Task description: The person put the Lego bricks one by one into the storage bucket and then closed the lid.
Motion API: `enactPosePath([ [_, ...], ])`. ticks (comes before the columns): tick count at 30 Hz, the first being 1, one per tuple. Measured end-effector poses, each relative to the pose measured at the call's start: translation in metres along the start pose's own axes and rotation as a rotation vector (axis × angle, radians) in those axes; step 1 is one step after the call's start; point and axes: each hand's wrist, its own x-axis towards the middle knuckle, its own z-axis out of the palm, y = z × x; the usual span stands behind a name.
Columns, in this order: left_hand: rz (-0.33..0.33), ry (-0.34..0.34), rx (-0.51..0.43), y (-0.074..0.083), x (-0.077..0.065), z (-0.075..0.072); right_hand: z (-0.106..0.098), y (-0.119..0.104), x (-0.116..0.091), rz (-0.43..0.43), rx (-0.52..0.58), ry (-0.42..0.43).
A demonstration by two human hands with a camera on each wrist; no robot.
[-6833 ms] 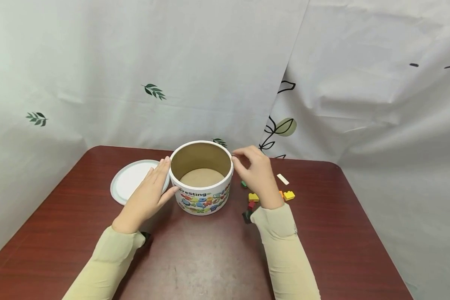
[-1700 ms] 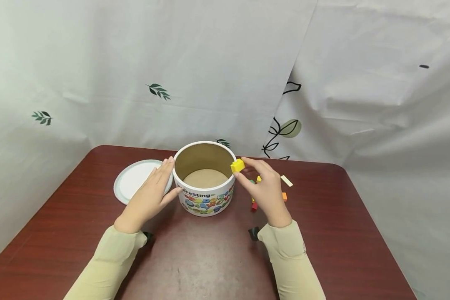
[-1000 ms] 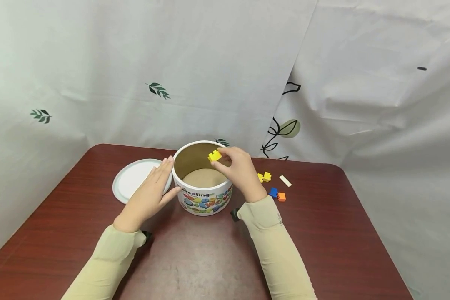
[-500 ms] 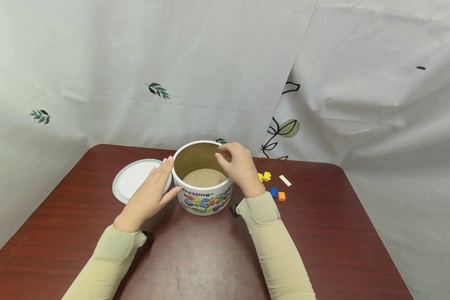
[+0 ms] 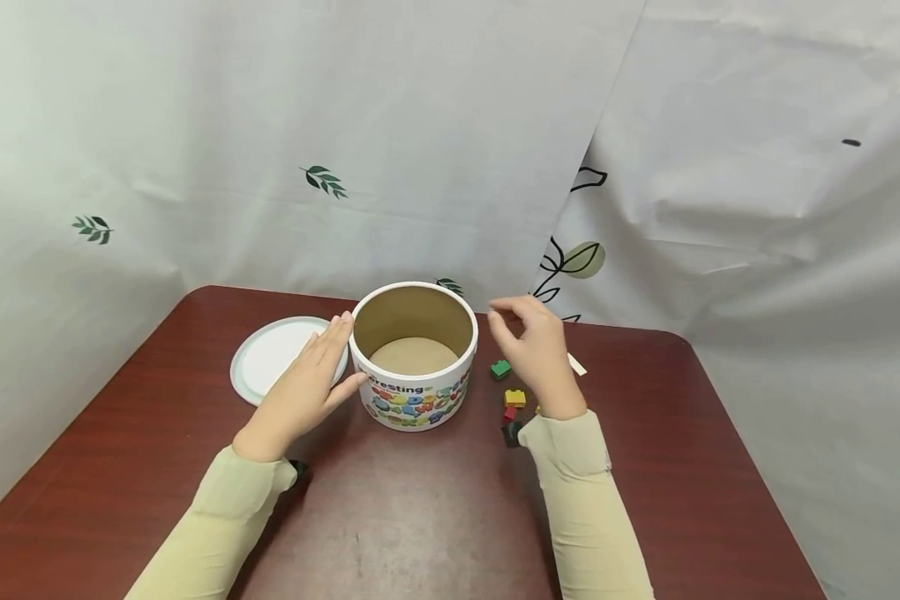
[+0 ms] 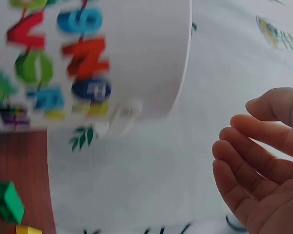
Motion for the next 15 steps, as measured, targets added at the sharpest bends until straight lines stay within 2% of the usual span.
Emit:
enactPosePath([
  [7, -0.009, -0.010, 0.001, 0.000, 0.000, -0.002, -0.017, 0.034, -0.017, 0.151, -0.024, -0.002],
  [15, -0.004, -0.011, -0.002, 0.001, 0.000, -0.002, -0.027, 0.089, -0.033, 0.342, -0.075, -0.060],
])
